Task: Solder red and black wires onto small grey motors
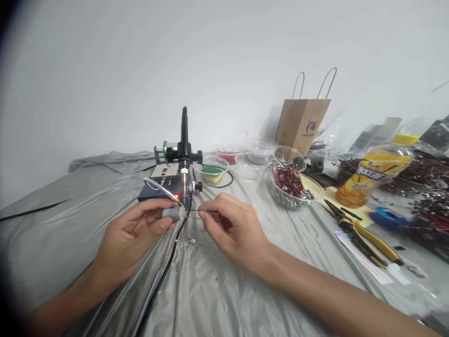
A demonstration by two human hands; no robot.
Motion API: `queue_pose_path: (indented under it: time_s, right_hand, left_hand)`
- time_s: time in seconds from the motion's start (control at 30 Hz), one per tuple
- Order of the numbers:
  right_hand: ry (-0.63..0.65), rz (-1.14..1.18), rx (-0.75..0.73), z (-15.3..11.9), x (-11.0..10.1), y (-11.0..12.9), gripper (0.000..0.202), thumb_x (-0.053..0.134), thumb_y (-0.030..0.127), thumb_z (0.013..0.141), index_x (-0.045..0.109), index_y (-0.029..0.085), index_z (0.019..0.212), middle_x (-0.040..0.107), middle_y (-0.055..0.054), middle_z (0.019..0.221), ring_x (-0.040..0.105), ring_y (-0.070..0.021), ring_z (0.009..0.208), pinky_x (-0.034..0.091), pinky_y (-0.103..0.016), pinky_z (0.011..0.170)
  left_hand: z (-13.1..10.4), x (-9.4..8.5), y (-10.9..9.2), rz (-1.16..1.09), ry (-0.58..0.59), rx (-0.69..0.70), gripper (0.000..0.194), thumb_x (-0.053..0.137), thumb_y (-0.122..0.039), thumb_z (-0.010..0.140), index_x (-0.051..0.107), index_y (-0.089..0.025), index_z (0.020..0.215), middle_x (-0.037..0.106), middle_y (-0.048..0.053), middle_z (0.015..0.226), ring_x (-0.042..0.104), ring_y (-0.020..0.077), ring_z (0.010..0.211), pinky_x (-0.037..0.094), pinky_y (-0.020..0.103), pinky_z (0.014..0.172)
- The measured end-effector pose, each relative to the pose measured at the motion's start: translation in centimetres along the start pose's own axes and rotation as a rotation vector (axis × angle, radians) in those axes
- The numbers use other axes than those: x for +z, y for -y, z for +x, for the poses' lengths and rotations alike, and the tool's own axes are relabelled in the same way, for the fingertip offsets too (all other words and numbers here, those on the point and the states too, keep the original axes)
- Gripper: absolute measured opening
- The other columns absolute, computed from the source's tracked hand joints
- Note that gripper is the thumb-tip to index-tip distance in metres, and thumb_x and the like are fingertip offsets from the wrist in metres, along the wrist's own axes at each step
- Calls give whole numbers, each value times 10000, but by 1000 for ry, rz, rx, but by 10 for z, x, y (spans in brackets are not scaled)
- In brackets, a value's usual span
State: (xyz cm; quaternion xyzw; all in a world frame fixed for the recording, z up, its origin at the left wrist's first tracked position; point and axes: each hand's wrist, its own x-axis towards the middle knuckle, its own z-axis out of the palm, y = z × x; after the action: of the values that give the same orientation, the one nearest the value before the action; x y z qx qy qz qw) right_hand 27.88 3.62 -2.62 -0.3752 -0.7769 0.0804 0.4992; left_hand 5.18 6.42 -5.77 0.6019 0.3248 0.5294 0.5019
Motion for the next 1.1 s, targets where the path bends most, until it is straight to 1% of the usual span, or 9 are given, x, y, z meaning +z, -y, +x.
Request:
queue_pose_path:
  time_s: [0.13, 0.3, 0.47, 0.63, 0.83, 0.97, 1.1]
  right_hand:
    - [-18, 0, -2, 1, 0, 0, 93, 636, 123, 961, 729, 126, 956, 582, -9, 719, 496, -87, 606, 395, -231, 538]
    - [-3, -3, 2, 0, 0, -1, 95, 637, 124, 961, 730, 139, 966, 581, -7, 723, 502, -93, 613, 397, -238, 544]
    - [1, -8, 3, 1, 0, 0, 98, 633, 129, 963, 731, 132, 962, 574, -9, 724, 494, -90, 613, 397, -238, 544]
    - [4, -10, -3, 0, 0, 1, 100, 631, 131, 964, 731, 136, 964, 577, -8, 721, 496, -91, 609, 394, -239, 537]
    - [-2, -17, -2, 0, 0, 0, 100, 630, 137, 965, 730, 145, 968, 581, -12, 723, 497, -101, 610, 392, -249, 537]
    - [0, -20, -8, 0, -1, 2, 108, 623, 135, 968, 730, 151, 960, 573, -10, 714, 492, -99, 603, 387, -245, 531]
    - [-3, -20, -3, 0, -1, 3, 114, 618, 140, 970, 730, 156, 954, 568, -9, 708, 485, -102, 599, 384, -248, 531]
  left_hand:
    - [-1, 1, 0, 1, 1, 5, 238, 793, -314, 917, 713, -279, 1138, 691, 8, 1213, 686, 131, 1025, 556, 189, 912]
    - [-2, 3, -2, 4, -8, 3, 247, 801, -324, 909, 715, -261, 1132, 702, 19, 1174, 692, 135, 999, 554, 187, 895]
    - [-2, 2, -3, 23, -3, -1, 250, 795, -337, 915, 714, -286, 1146, 699, 8, 1196, 685, 127, 1003, 550, 181, 894]
    - [-2, 3, -2, 27, -2, 25, 216, 783, -316, 926, 719, -302, 1131, 684, -6, 1230, 670, 128, 1037, 550, 192, 916]
    - [-2, 2, -1, 29, 1, 28, 232, 785, -310, 922, 716, -275, 1140, 678, 21, 1229, 663, 155, 1061, 557, 219, 920]
    - [-2, 3, -1, 35, 1, 25, 222, 781, -310, 925, 716, -290, 1136, 677, 13, 1234, 659, 156, 1076, 546, 222, 932]
    - [-2, 2, -1, 39, -1, 26, 230, 784, -313, 922, 719, -281, 1140, 677, 20, 1236, 665, 155, 1056, 544, 220, 928]
